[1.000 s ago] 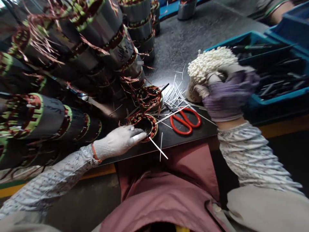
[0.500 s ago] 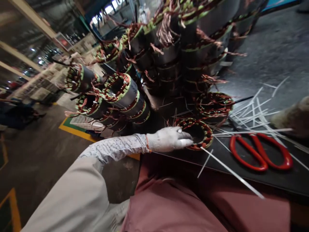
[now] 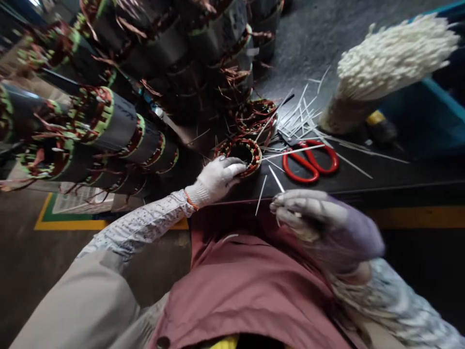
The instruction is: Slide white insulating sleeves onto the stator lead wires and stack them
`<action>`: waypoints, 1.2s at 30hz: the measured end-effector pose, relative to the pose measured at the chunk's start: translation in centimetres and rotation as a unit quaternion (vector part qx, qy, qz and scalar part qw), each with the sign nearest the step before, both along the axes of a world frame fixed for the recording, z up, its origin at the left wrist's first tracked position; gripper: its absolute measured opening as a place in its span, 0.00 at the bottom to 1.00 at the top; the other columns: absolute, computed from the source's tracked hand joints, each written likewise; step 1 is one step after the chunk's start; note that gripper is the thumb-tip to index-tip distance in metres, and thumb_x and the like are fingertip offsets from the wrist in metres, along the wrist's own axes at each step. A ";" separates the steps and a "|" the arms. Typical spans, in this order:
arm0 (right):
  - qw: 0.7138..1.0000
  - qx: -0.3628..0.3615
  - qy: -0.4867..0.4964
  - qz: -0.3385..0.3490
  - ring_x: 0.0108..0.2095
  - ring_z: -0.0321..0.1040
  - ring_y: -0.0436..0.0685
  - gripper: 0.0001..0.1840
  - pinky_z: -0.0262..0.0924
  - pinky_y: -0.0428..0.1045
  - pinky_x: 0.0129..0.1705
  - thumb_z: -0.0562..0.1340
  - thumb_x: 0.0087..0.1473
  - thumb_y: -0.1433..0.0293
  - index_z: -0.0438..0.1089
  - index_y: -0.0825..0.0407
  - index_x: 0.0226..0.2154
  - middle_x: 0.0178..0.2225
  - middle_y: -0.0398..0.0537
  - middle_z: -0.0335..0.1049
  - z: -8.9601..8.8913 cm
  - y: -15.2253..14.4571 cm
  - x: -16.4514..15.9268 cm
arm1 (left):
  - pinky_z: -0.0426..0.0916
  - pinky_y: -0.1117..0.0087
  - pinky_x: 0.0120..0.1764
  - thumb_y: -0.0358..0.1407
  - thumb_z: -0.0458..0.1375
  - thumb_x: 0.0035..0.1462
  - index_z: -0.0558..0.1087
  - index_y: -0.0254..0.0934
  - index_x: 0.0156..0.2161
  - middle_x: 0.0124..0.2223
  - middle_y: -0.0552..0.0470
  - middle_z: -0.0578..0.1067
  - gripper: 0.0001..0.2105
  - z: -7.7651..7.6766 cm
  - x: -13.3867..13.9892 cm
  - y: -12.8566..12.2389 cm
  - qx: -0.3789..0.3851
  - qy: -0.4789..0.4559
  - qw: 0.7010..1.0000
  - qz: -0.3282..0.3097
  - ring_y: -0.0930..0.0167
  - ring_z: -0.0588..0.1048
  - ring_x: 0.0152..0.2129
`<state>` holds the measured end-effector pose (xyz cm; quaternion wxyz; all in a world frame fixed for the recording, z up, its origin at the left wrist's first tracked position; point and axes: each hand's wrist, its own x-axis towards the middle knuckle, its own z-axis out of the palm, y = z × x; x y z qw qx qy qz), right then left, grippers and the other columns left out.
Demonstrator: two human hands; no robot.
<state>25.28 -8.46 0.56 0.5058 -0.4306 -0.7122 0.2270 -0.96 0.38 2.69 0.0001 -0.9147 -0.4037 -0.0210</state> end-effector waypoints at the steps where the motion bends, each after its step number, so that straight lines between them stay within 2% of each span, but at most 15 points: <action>1: 0.999 0.026 -0.006 0.019 0.38 0.78 0.48 0.07 0.75 0.42 0.41 0.64 0.64 0.70 0.75 0.48 0.44 0.42 0.46 0.79 0.0 -0.2 -0.4 | 0.75 0.60 0.52 0.30 0.62 0.64 0.74 0.39 0.60 0.60 0.42 0.77 0.20 0.0 0.1 0.0 0.011 0.010 1.000 -0.004 0.62 0.78 0.50; 3: 0.995 0.082 -0.022 0.043 0.41 0.80 0.47 0.15 0.74 0.39 0.43 0.63 0.62 0.77 0.74 0.46 0.48 0.45 0.48 0.80 0.0 -0.4 -1.0 | 0.72 0.54 0.57 0.30 0.61 0.64 0.74 0.43 0.61 0.63 0.43 0.75 0.20 0.2 -0.1 0.2 0.032 0.032 0.999 -0.026 0.60 0.76 0.55; 5: 0.992 0.099 -0.028 0.067 0.46 0.79 0.49 0.19 0.74 0.40 0.47 0.63 0.60 0.80 0.74 0.46 0.50 0.50 0.51 0.79 0.0 -0.8 -1.5 | 0.65 0.48 0.64 0.30 0.60 0.65 0.73 0.44 0.61 0.61 0.44 0.77 0.21 0.3 -0.6 0.6 0.034 0.041 0.997 -0.048 0.59 0.73 0.60; 8: 0.990 0.061 -0.020 0.128 0.50 0.79 0.52 0.18 0.76 0.43 0.49 0.63 0.60 0.80 0.75 0.47 0.49 0.51 0.52 0.79 -0.8 -1.5 -1.9 | 0.59 0.46 0.68 0.31 0.61 0.65 0.72 0.43 0.63 0.55 0.44 0.81 0.22 -0.1 -1.0 1.2 0.004 0.026 0.999 -0.043 0.62 0.75 0.59; 12: 0.985 0.035 -0.010 0.167 0.54 0.77 0.57 0.26 0.75 0.50 0.57 0.61 0.60 0.82 0.73 0.43 0.55 0.50 0.48 0.80 -3.0 -2.8 -2.5 | 0.60 0.48 0.68 0.33 0.64 0.63 0.72 0.42 0.63 0.54 0.43 0.80 0.23 -0.5 -0.4 1.0 -0.012 -0.004 1.000 0.003 0.63 0.78 0.54; 15: 0.988 0.014 0.007 0.153 0.56 0.76 0.56 0.30 0.74 0.51 0.59 0.61 0.59 0.83 0.72 0.42 0.59 0.52 0.47 0.79 -4.3 -3.7 -3.0 | 0.60 0.49 0.69 0.34 0.63 0.64 0.72 0.42 0.63 0.51 0.44 0.81 0.23 -0.3 0.4 0.8 -0.019 -0.002 1.000 0.019 0.63 0.79 0.52; 20: 0.992 -0.020 0.027 0.119 0.53 0.77 0.54 0.26 0.74 0.48 0.57 0.62 0.59 0.82 0.74 0.45 0.55 0.52 0.49 0.79 -5.0 -3.9 -3.7 | 0.58 0.47 0.69 0.34 0.64 0.63 0.72 0.42 0.63 0.51 0.45 0.81 0.24 -0.2 0.7 0.9 -0.015 -0.002 1.000 0.019 0.63 0.79 0.50; 25: 0.994 -0.047 0.037 0.095 0.51 0.79 0.55 0.27 0.75 0.49 0.56 0.62 0.58 0.83 0.75 0.42 0.55 0.51 0.46 0.80 -4.5 -3.5 -4.0 | 0.58 0.53 0.69 0.35 0.64 0.62 0.66 0.39 0.67 0.52 0.45 0.80 0.29 -0.3 0.5 0.9 -0.001 0.008 1.000 0.023 0.64 0.79 0.50; 29: 0.993 -0.067 0.032 0.089 0.51 0.79 0.55 0.28 0.75 0.48 0.56 0.63 0.58 0.82 0.75 0.40 0.56 0.51 0.44 0.80 -3.7 -3.7 -3.6 | 0.59 0.53 0.69 0.36 0.63 0.63 0.67 0.39 0.66 0.50 0.46 0.81 0.27 -0.5 0.4 1.0 0.004 0.007 1.000 0.012 0.64 0.79 0.49; 32: 0.994 -0.059 0.036 0.087 0.51 0.79 0.55 0.27 0.74 0.47 0.57 0.64 0.58 0.81 0.76 0.41 0.55 0.50 0.44 0.80 -4.0 -3.9 -3.7 | 0.58 0.52 0.69 0.36 0.62 0.64 0.68 0.39 0.66 0.52 0.45 0.80 0.26 -0.7 0.3 1.2 -0.002 0.000 1.000 0.011 0.63 0.79 0.50; 36: 0.998 -0.029 0.029 0.055 0.48 0.80 0.56 0.23 0.77 0.49 0.53 0.64 0.58 0.81 0.77 0.44 0.52 0.48 0.47 0.81 -5.3 -4.0 -4.3 | 0.57 0.52 0.69 0.36 0.62 0.64 0.68 0.38 0.66 0.54 0.44 0.80 0.26 -0.5 0.4 1.2 -0.018 0.000 1.000 0.016 0.62 0.78 0.52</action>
